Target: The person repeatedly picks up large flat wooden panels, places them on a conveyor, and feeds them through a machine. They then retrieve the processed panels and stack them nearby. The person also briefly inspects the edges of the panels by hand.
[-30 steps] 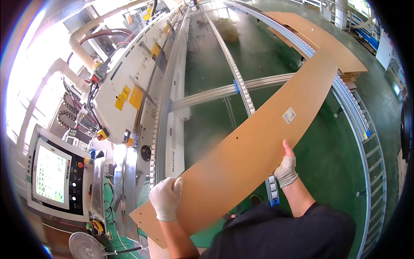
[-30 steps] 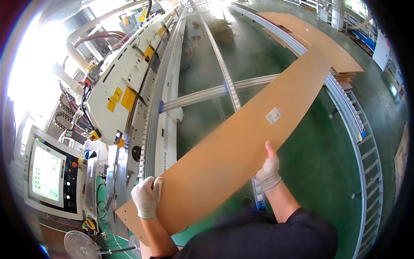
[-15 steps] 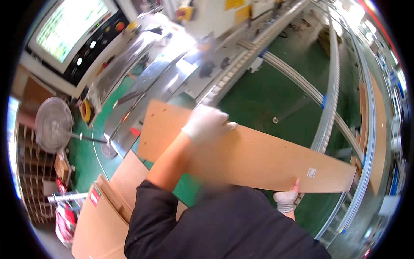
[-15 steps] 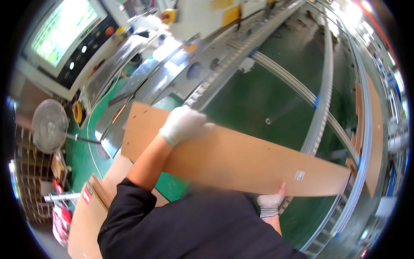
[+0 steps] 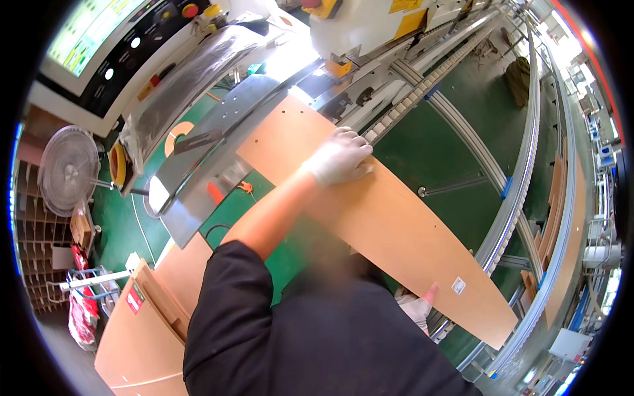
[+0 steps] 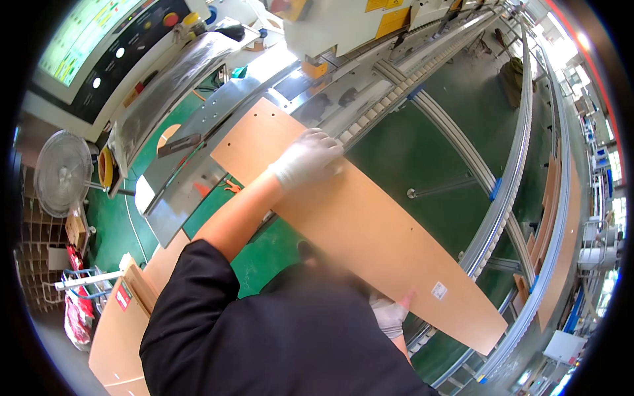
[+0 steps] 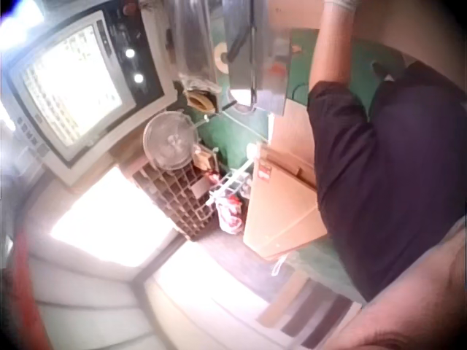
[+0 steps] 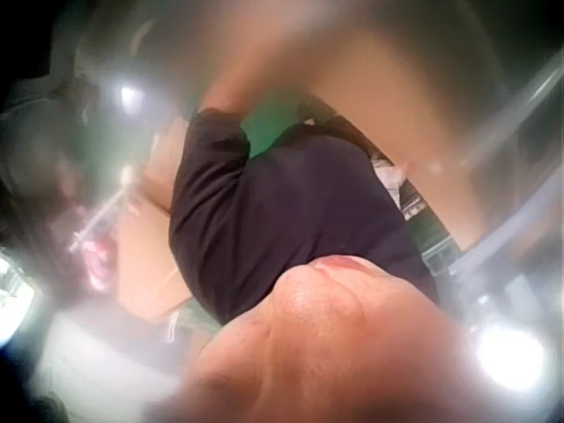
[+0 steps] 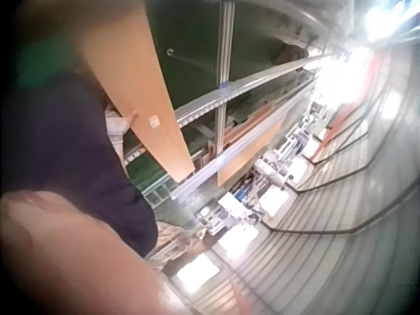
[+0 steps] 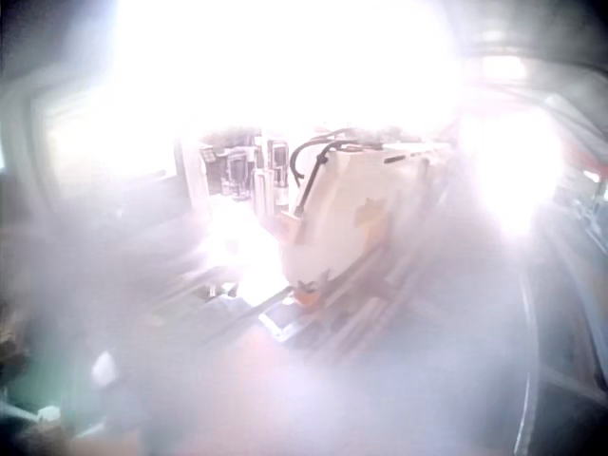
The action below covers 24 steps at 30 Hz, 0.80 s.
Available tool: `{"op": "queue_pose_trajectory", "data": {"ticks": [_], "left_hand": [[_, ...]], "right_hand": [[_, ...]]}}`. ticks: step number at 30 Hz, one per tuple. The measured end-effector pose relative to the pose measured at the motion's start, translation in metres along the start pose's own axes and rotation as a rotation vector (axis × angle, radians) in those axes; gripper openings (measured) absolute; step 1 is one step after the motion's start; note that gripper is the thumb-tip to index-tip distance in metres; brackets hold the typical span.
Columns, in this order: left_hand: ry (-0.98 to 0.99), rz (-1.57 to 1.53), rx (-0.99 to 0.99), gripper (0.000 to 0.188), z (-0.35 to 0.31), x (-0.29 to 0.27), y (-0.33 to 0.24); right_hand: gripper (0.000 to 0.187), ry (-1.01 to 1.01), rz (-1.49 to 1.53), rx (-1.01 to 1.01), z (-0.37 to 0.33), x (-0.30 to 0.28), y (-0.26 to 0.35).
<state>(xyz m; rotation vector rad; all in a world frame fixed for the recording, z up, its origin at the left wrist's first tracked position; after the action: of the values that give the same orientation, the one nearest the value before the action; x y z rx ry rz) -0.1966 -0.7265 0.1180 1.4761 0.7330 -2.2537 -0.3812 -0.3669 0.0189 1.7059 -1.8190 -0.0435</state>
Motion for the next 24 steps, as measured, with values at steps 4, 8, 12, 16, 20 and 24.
{"op": "queue_pose_trajectory", "data": {"ticks": [4,8,12,16,20,24], "left_hand": [[-0.159,0.021,-0.189,0.05,-0.06,0.001,0.03],[-0.292,0.304,-0.586,0.058,-0.12,0.019,0.075],[-0.669,0.228,-0.887,0.063,-0.147,0.026,0.094],[-0.834,-0.074,-1.174,0.058,-0.171,0.029,0.087],[-0.663,-0.758,-1.478,0.052,-0.19,0.055,0.076],[-0.744,-0.853,-1.406,0.057,-0.169,0.045,0.077]], "right_hand": [[0.066,0.096,0.016,0.235,0.021,0.024,-0.028],[0.055,0.239,-0.18,0.542,0.004,0.047,-0.056],[0.043,0.746,-1.193,0.236,-0.022,0.086,-0.04],[0.038,0.879,-1.874,-0.619,-0.012,0.162,0.019],[0.046,0.529,-1.78,-1.437,0.079,0.183,0.088],[0.046,0.44,-1.895,-0.7,0.162,0.134,0.104]]}}
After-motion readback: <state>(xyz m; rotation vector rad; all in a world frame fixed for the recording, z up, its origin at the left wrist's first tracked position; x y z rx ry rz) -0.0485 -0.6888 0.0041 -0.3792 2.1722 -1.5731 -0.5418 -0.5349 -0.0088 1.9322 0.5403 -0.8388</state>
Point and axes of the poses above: each hand's wrist, its own z-axis towards the middle knuckle, its own x-axis out of the palm, y = z × x, the point moved 6 cm from there along z, towards the middle knuckle, and after that the axes turned 11 degrees about -y, right-handed, at the moved point
